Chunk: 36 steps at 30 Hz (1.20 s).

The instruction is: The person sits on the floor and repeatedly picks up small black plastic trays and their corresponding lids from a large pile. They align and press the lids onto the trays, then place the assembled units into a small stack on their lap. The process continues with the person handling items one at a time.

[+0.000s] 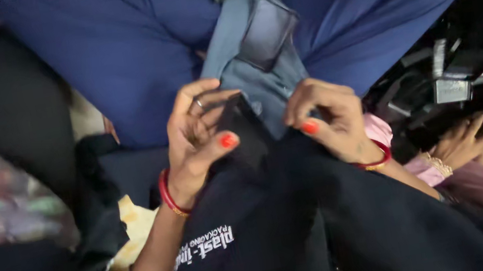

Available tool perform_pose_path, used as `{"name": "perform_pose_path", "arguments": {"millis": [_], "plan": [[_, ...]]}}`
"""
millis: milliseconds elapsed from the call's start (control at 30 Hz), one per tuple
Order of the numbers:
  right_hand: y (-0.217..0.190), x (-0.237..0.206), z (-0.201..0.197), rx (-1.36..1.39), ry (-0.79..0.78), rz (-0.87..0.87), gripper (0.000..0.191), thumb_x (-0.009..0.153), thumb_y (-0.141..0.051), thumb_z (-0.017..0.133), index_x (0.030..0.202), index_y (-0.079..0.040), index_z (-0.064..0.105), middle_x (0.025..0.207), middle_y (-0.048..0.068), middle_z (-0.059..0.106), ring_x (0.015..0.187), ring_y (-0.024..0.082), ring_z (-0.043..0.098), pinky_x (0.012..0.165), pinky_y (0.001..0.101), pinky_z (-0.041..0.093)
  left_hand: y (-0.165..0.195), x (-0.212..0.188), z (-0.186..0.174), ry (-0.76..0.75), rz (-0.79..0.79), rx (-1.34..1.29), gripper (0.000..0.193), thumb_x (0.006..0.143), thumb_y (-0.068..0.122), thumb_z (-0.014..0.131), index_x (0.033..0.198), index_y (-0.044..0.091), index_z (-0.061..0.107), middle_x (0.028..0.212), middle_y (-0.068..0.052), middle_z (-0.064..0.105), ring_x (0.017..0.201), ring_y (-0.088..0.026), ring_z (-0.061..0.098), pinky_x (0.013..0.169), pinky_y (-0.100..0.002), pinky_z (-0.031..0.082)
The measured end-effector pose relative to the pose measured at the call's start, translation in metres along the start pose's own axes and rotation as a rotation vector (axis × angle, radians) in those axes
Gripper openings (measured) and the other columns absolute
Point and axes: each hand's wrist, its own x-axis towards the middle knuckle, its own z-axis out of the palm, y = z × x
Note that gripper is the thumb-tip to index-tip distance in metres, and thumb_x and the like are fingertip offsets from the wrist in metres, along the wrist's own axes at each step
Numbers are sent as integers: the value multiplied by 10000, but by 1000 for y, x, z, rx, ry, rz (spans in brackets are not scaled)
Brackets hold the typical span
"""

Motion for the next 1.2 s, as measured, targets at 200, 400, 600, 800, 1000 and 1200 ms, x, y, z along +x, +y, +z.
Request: {"name": "perform_pose_path", "arguments": {"millis": [200, 400, 600, 800, 1000, 1200], "plan": [[-12, 42, -17, -397, -300, 185, 127, 916, -149, 736, 954, -30, 715, 856, 93, 712, 806, 220, 719, 726, 335, 556, 17, 28, -10, 177, -8, -366, 591, 1065, 476, 541, 1453, 38, 456, 1414, -197, 593, 1256, -305, 622, 1048, -468, 527], [-20, 86, -78, -676, -66, -144, 139, 979, -144, 717, 1030, -15, 715, 990, 121, 722, 934, 256, 706, 816, 342, 547, 67, 85, -22, 3, 71, -539, 666, 1049, 541, 496, 1494, 46, 514, 1508, -172, 565, 1374, -312, 577, 1125, -511, 503], [20, 182, -122, -767, 142, -193, 107, 1027, -133, 734, 1069, -35, 722, 978, 106, 732, 834, 239, 722, 764, 337, 560, 111, 196, -38, -159, 119, -694, 655, 1047, 551, 484, 1456, 42, 535, 1517, -157, 571, 1423, -290, 564, 1125, -464, 499], [83, 300, -116, -762, 359, -447, 179, 934, -106, 772, 1093, -46, 715, 1001, 119, 684, 922, 294, 664, 683, 361, 552, 99, 251, -55, -117, 196, -573, 688, 1022, 579, 508, 1455, 45, 554, 1464, -167, 614, 1322, -313, 627, 1035, -473, 554], [97, 355, -107, -1053, 474, -741, 329, 703, -188, 871, 899, -104, 621, 973, 131, 666, 866, 356, 621, 745, 422, 503, 84, 252, -62, -95, 234, -555, 697, 1037, 588, 476, 1497, 66, 519, 1462, -196, 610, 1257, -319, 657, 978, -456, 579], [60, 281, -100, 200, 329, -276, 327, 996, -12, 683, 1309, -16, 587, 961, -34, 641, 840, 72, 570, 784, 214, 456, 87, 252, -48, -114, 295, -470, 711, 1057, 585, 438, 1541, 66, 467, 1472, -201, 602, 1252, -307, 662, 992, -449, 581]]}}
